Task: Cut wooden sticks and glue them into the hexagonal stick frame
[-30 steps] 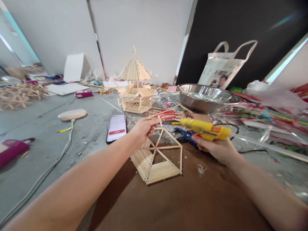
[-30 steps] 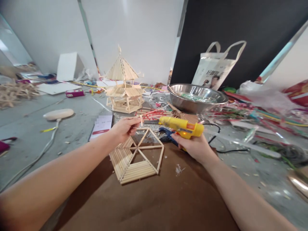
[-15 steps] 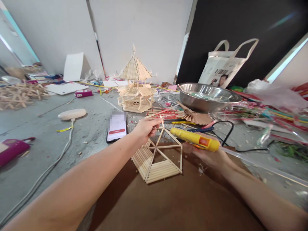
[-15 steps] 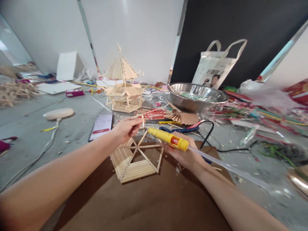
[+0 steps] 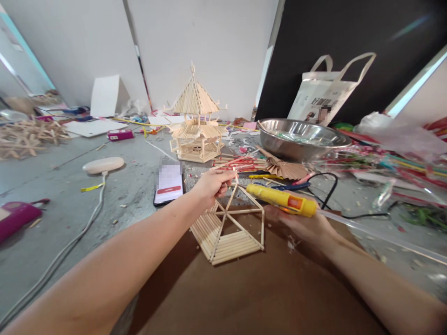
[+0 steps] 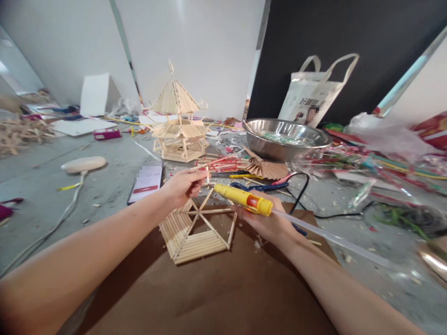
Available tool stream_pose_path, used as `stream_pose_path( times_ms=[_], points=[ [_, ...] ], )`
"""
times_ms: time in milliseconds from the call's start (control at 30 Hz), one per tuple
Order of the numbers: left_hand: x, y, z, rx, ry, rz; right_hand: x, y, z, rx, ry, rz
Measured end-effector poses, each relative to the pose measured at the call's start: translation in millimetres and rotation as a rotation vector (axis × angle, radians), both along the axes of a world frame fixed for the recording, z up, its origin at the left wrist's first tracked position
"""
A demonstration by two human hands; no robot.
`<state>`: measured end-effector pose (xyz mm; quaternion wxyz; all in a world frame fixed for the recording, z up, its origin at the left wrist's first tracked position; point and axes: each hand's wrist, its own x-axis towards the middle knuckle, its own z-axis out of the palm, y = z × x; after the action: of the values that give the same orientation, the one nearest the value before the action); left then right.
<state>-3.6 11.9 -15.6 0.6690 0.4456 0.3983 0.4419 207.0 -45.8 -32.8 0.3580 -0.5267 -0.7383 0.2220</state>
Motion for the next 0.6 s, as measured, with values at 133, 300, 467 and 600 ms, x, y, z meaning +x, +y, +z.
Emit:
stream_pose_path(
  times_ms=[133,300,467,600],
  points=[
    [0.2,-0.1,-0.5,0.01,0.008,-0.011,0.8,0.7,-1.4,-0.037,0.034,0.015],
    [0.3,-0.2,-0.8,0.026,0.018,-0.022,7.8,2.2,-6.9,-0.1,0.055,-0.02],
    [-0.3,0.1,-0.4,0.039,0.022,-0.037,3.9,0.2,-1.3,-0.126,0.121,-0.017],
    [-0.4,-1.0,1.1,0.038,0.029,-0.037,-9.8,-4.9,9.8,-0.066,0.239,0.015]
  ],
)
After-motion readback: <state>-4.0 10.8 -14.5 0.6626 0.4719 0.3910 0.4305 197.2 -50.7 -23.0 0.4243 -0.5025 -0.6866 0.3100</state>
